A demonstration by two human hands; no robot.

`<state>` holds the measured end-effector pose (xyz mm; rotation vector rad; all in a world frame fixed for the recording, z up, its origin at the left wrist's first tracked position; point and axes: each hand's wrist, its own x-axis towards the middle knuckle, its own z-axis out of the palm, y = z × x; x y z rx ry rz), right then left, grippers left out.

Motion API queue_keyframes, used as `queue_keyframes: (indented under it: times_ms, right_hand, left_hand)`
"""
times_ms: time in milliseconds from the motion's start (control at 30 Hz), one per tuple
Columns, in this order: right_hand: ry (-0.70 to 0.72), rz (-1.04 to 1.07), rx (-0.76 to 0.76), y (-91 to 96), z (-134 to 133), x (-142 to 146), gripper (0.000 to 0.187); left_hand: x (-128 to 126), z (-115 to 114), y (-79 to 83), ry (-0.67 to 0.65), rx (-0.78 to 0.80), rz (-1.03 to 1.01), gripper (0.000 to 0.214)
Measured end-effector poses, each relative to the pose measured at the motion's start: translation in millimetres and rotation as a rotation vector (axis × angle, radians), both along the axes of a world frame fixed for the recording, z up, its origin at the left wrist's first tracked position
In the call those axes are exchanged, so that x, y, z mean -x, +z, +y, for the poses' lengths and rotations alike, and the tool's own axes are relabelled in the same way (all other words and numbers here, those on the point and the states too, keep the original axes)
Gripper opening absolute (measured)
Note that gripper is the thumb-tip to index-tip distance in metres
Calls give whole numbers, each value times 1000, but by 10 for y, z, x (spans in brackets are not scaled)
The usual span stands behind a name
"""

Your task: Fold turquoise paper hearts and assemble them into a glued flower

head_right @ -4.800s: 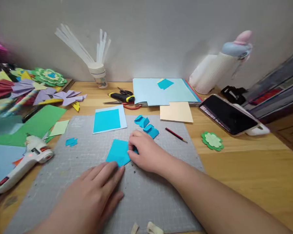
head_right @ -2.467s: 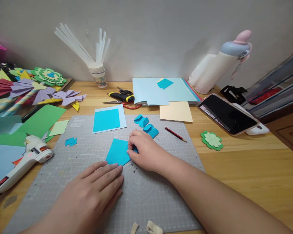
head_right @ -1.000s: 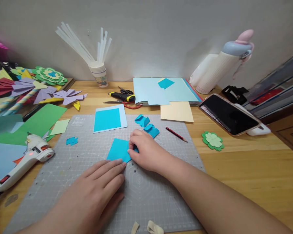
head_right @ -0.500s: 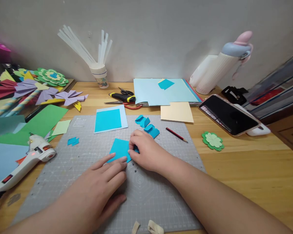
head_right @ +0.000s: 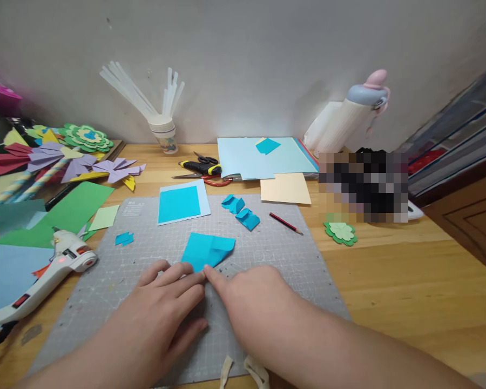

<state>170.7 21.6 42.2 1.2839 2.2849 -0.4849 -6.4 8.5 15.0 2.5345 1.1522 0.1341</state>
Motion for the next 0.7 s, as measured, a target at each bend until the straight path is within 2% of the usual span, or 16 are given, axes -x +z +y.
queue_keyframes:
  times_ms: [167,333,567,700]
  right_hand:
    - [-38,64,-53,-98,-52,-41,70]
    - [-159,196,-162,-217,-99,-141,61]
    - [-335,138,-240,-263,-17,-304,58]
    - [-357,134,-261,-247,66,-345,53]
  left_hand:
    - [-13,0,22,-6,-2,0,7]
    - [-7,9,10,-21,-17,11,9]
    - [-3,5,10,-25,-27,45,12]
    - [1,0,26,-39,-37,41,13]
